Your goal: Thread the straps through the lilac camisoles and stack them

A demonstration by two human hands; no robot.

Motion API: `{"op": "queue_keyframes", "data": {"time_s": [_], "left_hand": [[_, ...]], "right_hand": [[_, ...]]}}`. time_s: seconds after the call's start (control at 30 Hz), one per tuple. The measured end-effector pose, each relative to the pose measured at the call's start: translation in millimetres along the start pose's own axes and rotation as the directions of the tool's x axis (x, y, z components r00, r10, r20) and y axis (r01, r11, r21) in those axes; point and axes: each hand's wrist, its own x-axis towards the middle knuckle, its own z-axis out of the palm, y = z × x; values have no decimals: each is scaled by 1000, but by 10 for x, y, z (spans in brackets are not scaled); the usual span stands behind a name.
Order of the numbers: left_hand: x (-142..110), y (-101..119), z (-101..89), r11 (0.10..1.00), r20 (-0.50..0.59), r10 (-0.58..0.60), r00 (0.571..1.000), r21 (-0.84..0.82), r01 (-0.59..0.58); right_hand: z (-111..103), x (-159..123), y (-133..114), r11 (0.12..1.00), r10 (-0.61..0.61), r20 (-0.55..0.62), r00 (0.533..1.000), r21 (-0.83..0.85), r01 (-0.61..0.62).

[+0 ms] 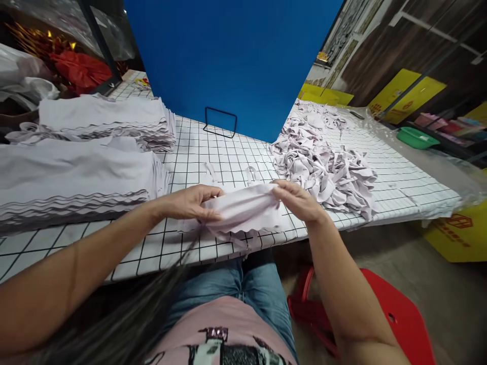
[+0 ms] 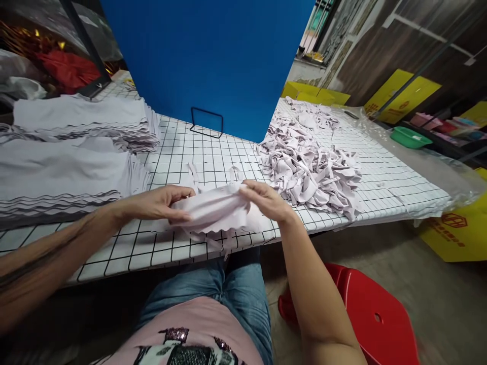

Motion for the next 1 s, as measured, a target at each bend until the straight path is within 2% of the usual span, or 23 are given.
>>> {"op": "queue_keyframes", "data": {"time_s": [0.03,0.1,0.2,0.33,0.43,0.5,0.57,0.6,0.67,0.73,0.83,0.93,1.0], "left_hand": [[-18,9,-97,999,58,-33,998,-28,35],[-50,8,-250,996,86,-56,995,-70,62],[-67,-16,-372,994,13,-4,1000,-108,6],[-58,-24,-438,965,-93,119,989,-225,-137],[-80,47,-490,886,-135,286,949,-339,-315],[-110,141,-514,815,-139,421,896,-375,-441],[-136,250,-511,773,-139,502,854,-370,-515],[-141,299,-498,772,-133,513,848,-360,-524],[-130,370,-453,800,-117,489,864,-334,-498],[-98,401,-389,859,-77,422,903,-283,-426],[-46,390,-269,968,95,243,965,-93,-234],[-35,336,-132,987,264,59,963,130,-97],[-56,286,-54,971,277,32,960,220,-96]], "right_hand": [[-83,15,23,997,10,-77,997,81,-4],[-209,51,81,983,48,-207,977,183,-10],[-304,99,183,977,105,-330,938,211,-35],[-343,85,244,970,142,-417,898,239,-43],[-392,38,166,959,123,-510,851,282,31],[-437,29,76,958,81,-563,822,272,92],[-476,54,-14,966,13,-591,807,215,142],[-487,77,-51,973,-18,-590,807,177,151],[-493,126,-105,983,-54,-574,817,112,143],[-482,150,-125,989,-55,-559,828,82,121],[-469,82,-99,991,-76,-564,822,50,126],[-469,-109,-36,992,-113,-533,839,-15,124],[-459,-267,4,994,-108,-463,880,-54,93]]}}
